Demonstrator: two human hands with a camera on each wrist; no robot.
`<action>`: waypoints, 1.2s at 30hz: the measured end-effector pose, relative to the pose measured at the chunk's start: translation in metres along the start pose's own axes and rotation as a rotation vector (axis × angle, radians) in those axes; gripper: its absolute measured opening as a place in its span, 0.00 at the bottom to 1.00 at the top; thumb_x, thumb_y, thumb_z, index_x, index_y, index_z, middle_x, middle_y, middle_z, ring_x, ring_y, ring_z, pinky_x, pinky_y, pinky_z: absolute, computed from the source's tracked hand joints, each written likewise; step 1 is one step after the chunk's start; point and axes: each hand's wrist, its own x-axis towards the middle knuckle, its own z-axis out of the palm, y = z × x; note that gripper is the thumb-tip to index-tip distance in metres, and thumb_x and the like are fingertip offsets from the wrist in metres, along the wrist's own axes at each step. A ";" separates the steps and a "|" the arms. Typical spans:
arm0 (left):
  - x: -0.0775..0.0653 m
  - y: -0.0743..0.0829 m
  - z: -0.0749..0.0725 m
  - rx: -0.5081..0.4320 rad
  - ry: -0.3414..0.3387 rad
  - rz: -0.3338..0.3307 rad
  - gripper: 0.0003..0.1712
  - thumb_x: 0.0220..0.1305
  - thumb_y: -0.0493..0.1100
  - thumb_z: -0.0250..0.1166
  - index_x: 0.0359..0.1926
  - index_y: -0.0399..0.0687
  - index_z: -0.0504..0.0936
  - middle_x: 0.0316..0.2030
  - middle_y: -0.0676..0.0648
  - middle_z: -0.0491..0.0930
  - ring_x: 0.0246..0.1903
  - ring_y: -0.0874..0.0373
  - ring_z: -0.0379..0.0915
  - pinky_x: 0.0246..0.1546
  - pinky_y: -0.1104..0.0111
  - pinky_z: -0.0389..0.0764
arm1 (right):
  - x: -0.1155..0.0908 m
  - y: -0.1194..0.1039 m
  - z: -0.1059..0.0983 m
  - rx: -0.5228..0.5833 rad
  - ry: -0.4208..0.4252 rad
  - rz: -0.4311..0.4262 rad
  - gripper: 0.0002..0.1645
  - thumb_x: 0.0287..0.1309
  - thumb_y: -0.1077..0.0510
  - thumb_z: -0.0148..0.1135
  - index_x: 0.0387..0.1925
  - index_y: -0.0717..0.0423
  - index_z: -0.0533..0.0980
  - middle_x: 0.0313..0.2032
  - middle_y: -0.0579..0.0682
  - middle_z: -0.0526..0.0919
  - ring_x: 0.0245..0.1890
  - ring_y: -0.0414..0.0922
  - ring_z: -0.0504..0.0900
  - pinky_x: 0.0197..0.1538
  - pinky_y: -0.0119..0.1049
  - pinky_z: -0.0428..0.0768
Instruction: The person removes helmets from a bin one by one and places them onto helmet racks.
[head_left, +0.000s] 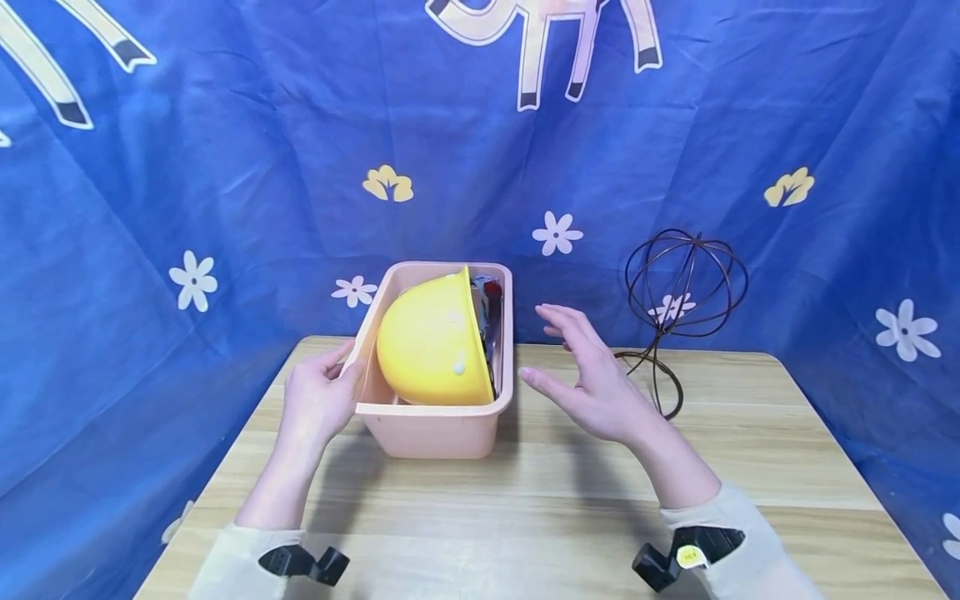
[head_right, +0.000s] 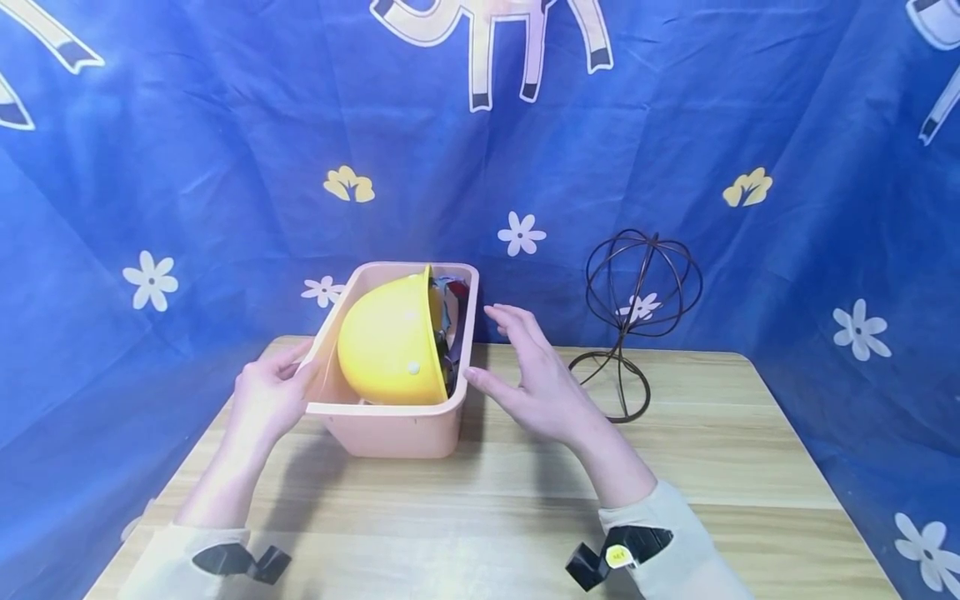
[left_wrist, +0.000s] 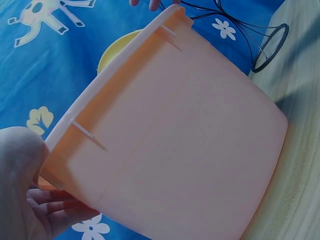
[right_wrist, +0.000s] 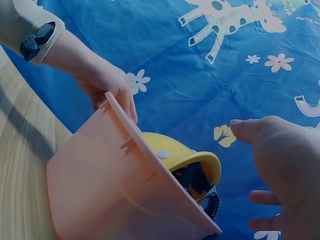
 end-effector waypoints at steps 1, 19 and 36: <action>0.000 0.000 0.000 -0.007 0.004 -0.006 0.27 0.78 0.45 0.61 0.74 0.49 0.76 0.57 0.32 0.83 0.55 0.42 0.84 0.51 0.53 0.84 | 0.001 0.000 0.000 0.001 -0.001 -0.006 0.44 0.70 0.42 0.69 0.81 0.40 0.61 0.77 0.38 0.61 0.71 0.44 0.71 0.70 0.52 0.72; -0.001 0.001 0.003 -0.003 0.052 -0.023 0.24 0.77 0.44 0.63 0.70 0.48 0.80 0.57 0.35 0.84 0.56 0.45 0.84 0.51 0.55 0.83 | 0.031 -0.005 0.004 0.103 -0.025 -0.065 0.41 0.67 0.49 0.74 0.77 0.46 0.68 0.71 0.45 0.72 0.65 0.45 0.79 0.65 0.48 0.77; -0.002 0.000 0.002 -0.008 0.052 -0.031 0.24 0.77 0.45 0.63 0.70 0.50 0.80 0.58 0.35 0.84 0.57 0.44 0.83 0.52 0.54 0.83 | 0.058 0.000 0.020 0.204 -0.130 0.034 0.37 0.68 0.53 0.74 0.74 0.52 0.71 0.69 0.49 0.75 0.59 0.50 0.84 0.58 0.51 0.84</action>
